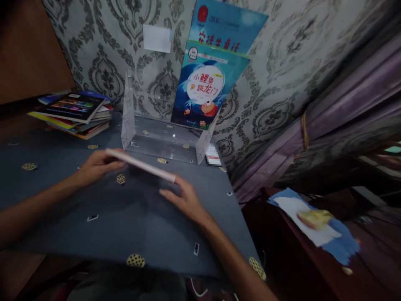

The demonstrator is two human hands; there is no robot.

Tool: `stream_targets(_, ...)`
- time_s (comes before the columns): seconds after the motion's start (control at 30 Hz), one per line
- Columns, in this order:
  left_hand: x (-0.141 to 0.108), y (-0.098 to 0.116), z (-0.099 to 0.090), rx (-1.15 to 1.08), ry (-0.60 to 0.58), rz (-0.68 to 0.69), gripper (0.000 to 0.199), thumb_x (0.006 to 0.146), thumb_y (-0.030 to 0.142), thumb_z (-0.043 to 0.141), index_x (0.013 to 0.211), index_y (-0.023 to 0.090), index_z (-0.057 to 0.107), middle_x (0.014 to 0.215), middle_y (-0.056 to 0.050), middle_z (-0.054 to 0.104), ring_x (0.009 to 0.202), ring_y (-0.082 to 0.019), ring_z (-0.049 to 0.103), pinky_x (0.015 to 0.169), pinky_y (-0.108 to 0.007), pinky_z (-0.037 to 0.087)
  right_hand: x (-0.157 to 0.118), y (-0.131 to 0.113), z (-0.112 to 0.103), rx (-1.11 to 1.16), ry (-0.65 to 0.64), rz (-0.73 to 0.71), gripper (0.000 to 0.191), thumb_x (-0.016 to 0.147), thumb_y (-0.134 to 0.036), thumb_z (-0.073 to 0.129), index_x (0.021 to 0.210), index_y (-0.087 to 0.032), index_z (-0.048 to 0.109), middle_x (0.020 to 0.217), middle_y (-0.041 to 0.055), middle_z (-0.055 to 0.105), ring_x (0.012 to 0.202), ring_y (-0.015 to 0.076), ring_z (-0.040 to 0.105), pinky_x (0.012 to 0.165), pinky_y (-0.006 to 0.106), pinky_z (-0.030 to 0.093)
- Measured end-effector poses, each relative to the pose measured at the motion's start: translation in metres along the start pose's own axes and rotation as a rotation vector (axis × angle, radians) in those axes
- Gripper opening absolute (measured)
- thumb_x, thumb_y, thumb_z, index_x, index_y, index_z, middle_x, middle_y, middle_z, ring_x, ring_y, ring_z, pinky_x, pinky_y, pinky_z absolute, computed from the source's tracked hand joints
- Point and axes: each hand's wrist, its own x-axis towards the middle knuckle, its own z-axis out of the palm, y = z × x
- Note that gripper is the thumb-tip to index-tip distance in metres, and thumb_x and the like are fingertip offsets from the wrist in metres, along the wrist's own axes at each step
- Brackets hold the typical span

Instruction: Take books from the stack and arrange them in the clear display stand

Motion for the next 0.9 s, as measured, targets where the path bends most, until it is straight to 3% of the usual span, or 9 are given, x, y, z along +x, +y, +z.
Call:
stream_targets(0.07, 0.022, 0.007, 0.013, -0.189, 0.168, 0.002, 0.024, 0.078, 0.041, 0.077, 0.093, 0.022, 0.078, 0.089, -0.004, 0.075, 0.082, -0.019, 0.068, 0.079, -0.030, 0.052, 0.019, -0.001, 0.004, 0.030, 0.139, -0.015, 0.034, 0.088, -0.053, 0.065, 0.106, -0.024, 0.073, 0.095, 0.0045, 0.073, 0.089, 0.0215, 0.067, 0.084, 0.038, 0.054)
stream_targets(0.17, 0.046, 0.009, 0.031, -0.459, 0.320, -0.044, 0.034, 0.074, 0.046, 0.079, 0.096, 0.020, 0.075, 0.092, -0.004, 0.075, 0.085, -0.020, 0.068, 0.079, -0.031, 0.053, 0.039, -0.006, 0.008, 0.177, 0.190, -0.001, 0.034, 0.088, -0.055, 0.064, 0.089, -0.022, 0.070, 0.072, -0.0006, 0.066, 0.064, 0.0149, 0.061, 0.064, 0.029, 0.053)
stream_targets(0.3, 0.051, -0.009, 0.042, -0.596, 0.376, -0.280, 0.040, 0.064, 0.046, 0.085, 0.088, 0.017, 0.073, 0.085, -0.005, 0.075, 0.081, -0.020, 0.068, 0.077, -0.030, 0.053, 0.038, -0.003, 0.016, 0.419, 0.151, 0.156, 0.040, 0.082, -0.060, 0.070, 0.082, -0.021, 0.064, 0.061, -0.0047, 0.059, 0.048, 0.0106, 0.053, 0.049, 0.024, 0.049)
stream_targets(0.47, 0.037, -0.042, 0.048, -0.552, 0.401, -0.535, 0.042, 0.060, 0.043, 0.085, 0.086, 0.015, 0.069, 0.079, -0.003, 0.072, 0.074, -0.017, 0.065, 0.073, -0.028, 0.050, 0.023, 0.013, 0.029, 0.662, 0.132, 0.310, 0.041, 0.077, -0.057, 0.076, 0.082, -0.019, 0.063, 0.060, -0.0056, 0.058, 0.044, 0.0080, 0.050, 0.042, 0.020, 0.045)
stream_targets(0.57, 0.032, -0.049, 0.052, -0.481, 0.422, -0.534, 0.044, 0.060, 0.038, 0.082, 0.094, 0.016, 0.063, 0.079, 0.000, 0.069, 0.073, -0.015, 0.063, 0.071, -0.026, 0.048, 0.021, 0.014, 0.032, 0.747, 0.144, 0.352, 0.041, 0.075, -0.054, 0.079, 0.089, -0.019, 0.066, 0.062, -0.0047, 0.060, 0.047, 0.0082, 0.051, 0.043, 0.020, 0.044)
stream_targets(0.67, 0.026, -0.051, 0.058, -0.388, 0.388, -0.516, 0.057, 0.065, 0.037, 0.078, 0.113, 0.021, 0.053, 0.088, 0.001, 0.067, 0.077, -0.017, 0.065, 0.072, -0.028, 0.049, 0.021, 0.010, 0.031, 0.839, 0.157, 0.379, 0.041, 0.076, -0.052, 0.079, 0.100, -0.021, 0.069, 0.066, -0.0041, 0.062, 0.052, 0.0095, 0.055, 0.047, 0.020, 0.047)
stream_targets(0.77, 0.017, -0.051, 0.068, -0.151, 0.274, -0.384, 0.060, 0.077, 0.044, 0.070, 0.128, 0.023, 0.046, 0.116, -0.006, 0.065, 0.107, -0.023, 0.064, 0.092, -0.037, 0.049, 0.022, 0.007, 0.032, 0.944, 0.157, 0.408, 0.046, 0.079, -0.059, 0.074, 0.109, -0.024, 0.068, 0.077, -0.0018, 0.068, 0.064, 0.0131, 0.062, 0.055, 0.024, 0.053)
stream_targets(0.83, 0.011, -0.048, 0.075, 0.068, 0.194, -0.270, 0.055, 0.083, 0.048, 0.064, 0.130, 0.021, 0.051, 0.135, -0.011, 0.057, 0.130, -0.027, 0.051, 0.111, -0.045, 0.038, 0.022, 0.006, 0.032, 0.989, 0.145, 0.412, 0.051, 0.081, -0.063, 0.070, 0.117, -0.027, 0.065, 0.091, 0.0006, 0.071, 0.074, 0.0162, 0.066, 0.061, 0.027, 0.057)
stream_targets(0.9, 0.006, -0.041, 0.080, 0.234, 0.132, -0.199, 0.053, 0.086, 0.051, 0.060, 0.128, 0.019, 0.058, 0.147, -0.014, 0.049, 0.143, -0.031, 0.037, 0.120, -0.050, 0.025, 0.021, 0.007, 0.033, 0.994, 0.111, 0.401, 0.056, 0.083, -0.062, 0.068, 0.129, -0.031, 0.059, 0.105, 0.0019, 0.071, 0.082, 0.0176, 0.068, 0.064, 0.029, 0.059)
